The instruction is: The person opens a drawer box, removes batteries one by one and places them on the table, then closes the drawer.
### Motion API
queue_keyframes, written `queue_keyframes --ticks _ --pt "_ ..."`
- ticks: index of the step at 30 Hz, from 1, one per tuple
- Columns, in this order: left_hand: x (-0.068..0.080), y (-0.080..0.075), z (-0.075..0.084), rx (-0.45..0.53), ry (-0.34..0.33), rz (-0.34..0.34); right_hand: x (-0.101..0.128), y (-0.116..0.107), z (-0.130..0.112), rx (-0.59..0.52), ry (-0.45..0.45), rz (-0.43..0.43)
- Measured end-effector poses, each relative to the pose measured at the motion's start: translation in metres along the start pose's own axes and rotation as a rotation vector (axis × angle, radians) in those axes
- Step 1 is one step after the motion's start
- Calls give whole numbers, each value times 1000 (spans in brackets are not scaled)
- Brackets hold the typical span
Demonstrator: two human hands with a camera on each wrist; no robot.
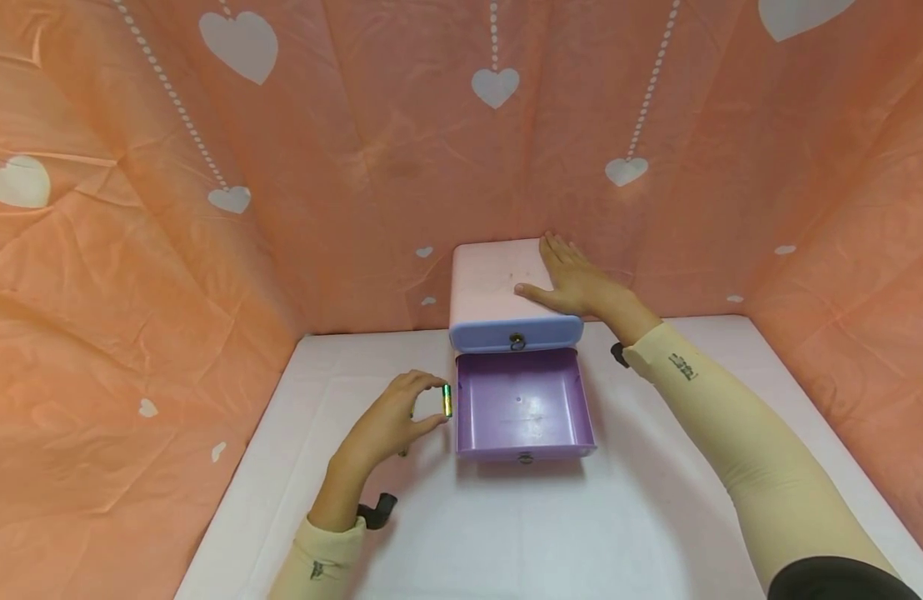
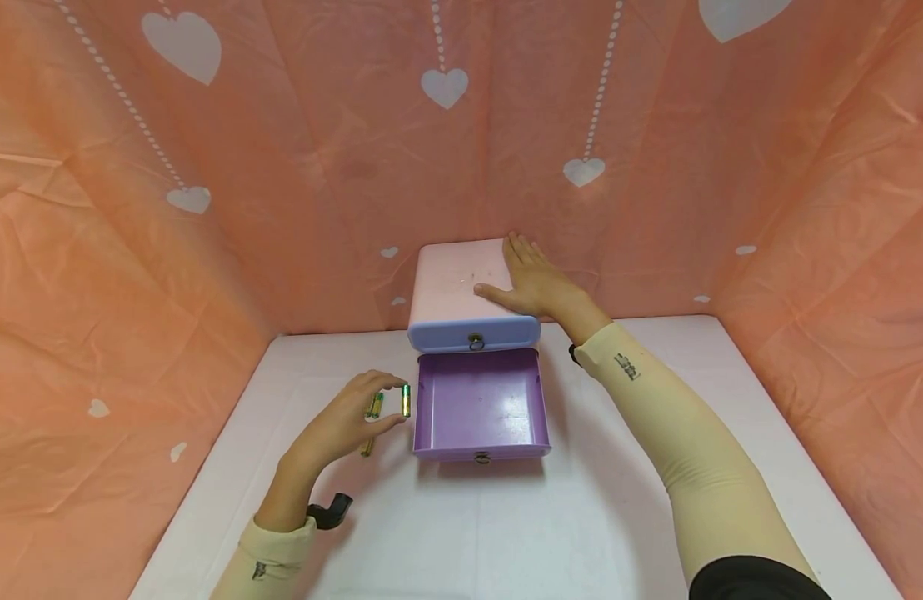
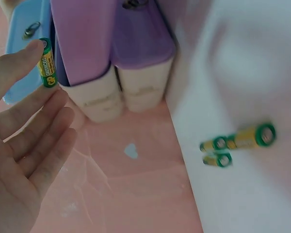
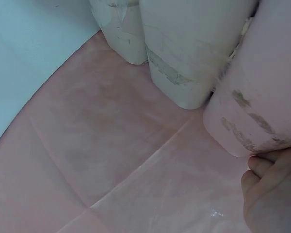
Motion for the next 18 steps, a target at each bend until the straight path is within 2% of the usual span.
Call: queue_keyframes --ticks 10,18 --pt "16 -3 -23 -25 -14 -7 -1 0 1 1 0 -1" --pt "29 -2 -43 1 -82 -23 1 -1 1 1 0 -13"
Point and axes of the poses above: each hand's wrist, its own x-axis away from the middle knuckle, its own y-axis out of the palm, z = x × y, the point moved 4 cm from there along -x, towards the middle knuckle, and after that the axes turned 6 degrees about -z, right-handed, at the moved point
